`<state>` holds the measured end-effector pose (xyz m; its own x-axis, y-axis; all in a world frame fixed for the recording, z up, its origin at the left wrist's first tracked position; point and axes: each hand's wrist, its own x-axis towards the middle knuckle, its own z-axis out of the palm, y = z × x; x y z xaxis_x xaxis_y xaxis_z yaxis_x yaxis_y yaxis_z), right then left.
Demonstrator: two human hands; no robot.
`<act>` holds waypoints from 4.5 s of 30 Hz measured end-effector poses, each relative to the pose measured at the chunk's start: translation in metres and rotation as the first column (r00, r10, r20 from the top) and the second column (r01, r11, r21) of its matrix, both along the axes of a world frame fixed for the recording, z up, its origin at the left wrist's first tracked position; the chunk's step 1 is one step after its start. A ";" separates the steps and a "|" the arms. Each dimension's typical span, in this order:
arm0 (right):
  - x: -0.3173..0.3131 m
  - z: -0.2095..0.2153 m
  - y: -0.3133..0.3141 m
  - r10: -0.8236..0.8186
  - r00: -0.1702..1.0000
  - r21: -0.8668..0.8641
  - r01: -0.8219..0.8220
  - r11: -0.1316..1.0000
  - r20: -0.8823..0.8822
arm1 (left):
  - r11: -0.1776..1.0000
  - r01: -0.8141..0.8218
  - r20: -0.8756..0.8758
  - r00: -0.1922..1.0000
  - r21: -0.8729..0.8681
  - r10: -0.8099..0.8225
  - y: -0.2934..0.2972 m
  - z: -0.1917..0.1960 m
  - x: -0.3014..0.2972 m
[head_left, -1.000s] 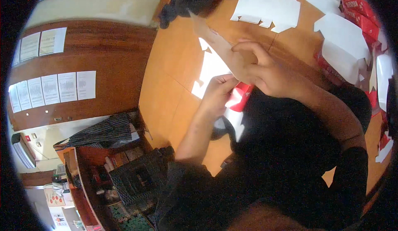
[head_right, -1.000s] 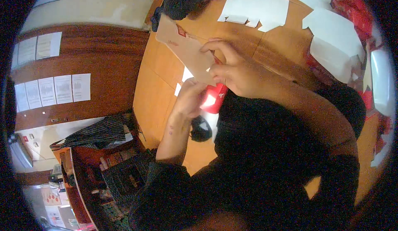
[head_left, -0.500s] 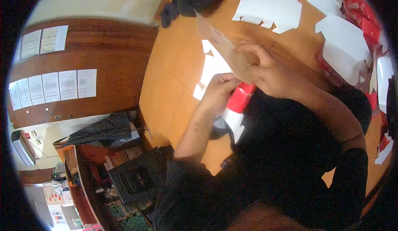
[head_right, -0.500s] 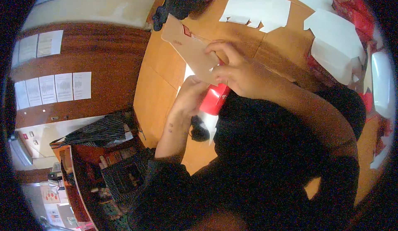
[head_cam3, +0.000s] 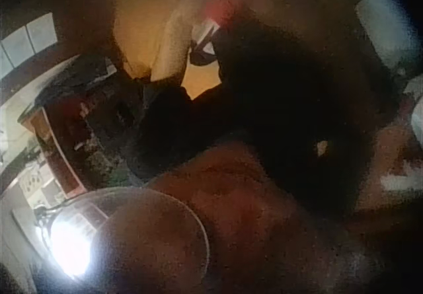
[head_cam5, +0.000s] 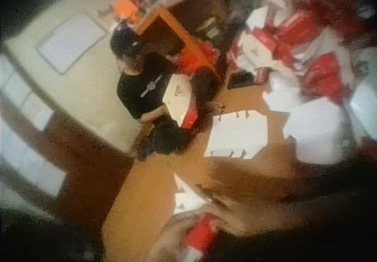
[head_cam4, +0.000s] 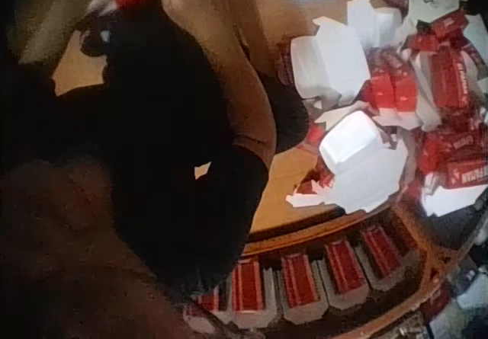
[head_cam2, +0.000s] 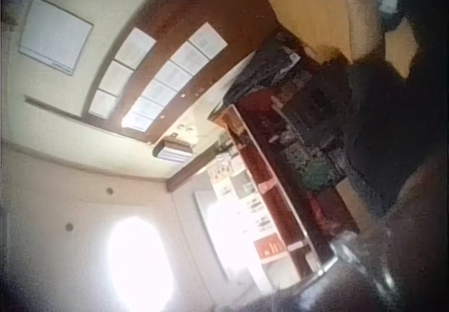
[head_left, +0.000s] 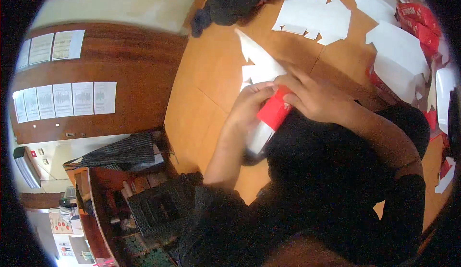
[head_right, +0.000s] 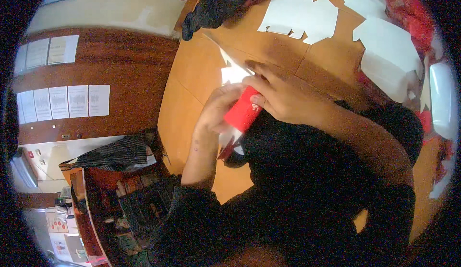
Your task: The person sits on the floor and repeatedly folds flat white cardboard pieces into small red-and-white boxes. They fold the sides, tuck flaps, and place the finished boxes into a growing pile on the floor. Another person is visible in the background performing a similar task.
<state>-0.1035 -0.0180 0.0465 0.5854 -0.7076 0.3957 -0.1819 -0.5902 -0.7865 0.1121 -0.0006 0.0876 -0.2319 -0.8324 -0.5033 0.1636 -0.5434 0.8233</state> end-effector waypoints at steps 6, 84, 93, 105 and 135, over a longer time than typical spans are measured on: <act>0.000 -0.009 -0.009 0.085 0.993 0.226 -0.101 0.969 0.078 | 1.000 0.000 -0.010 1.000 0.019 0.000 0.001 0.006 -0.007; -0.003 -0.049 -0.036 -0.230 0.936 0.845 -0.112 0.523 0.266 | 0.552 0.817 0.984 -0.172 0.166 -0.042 0.063 0.042 -0.043; -0.015 -0.015 -0.036 0.122 0.882 0.334 -0.296 0.895 0.455 | 0.795 0.593 0.946 0.313 -0.128 -0.081 0.058 0.028 0.007; 0.015 -0.039 -0.021 -0.245 0.753 0.394 -0.021 0.919 0.611 | 0.968 -0.118 0.539 0.813 -0.219 0.221 0.046 -0.014 0.030; 0.013 -0.017 -0.002 -0.191 0.960 -0.263 0.242 0.934 0.205 | 0.949 0.295 0.691 0.708 -0.107 -0.142 0.034 0.016 0.000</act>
<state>-0.0905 -0.0203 0.0293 0.3349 -0.6531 0.6792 -0.2061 -0.7541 -0.6235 0.1121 0.0331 0.1040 -0.0873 -0.8983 -0.4307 -0.5725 -0.3086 0.7596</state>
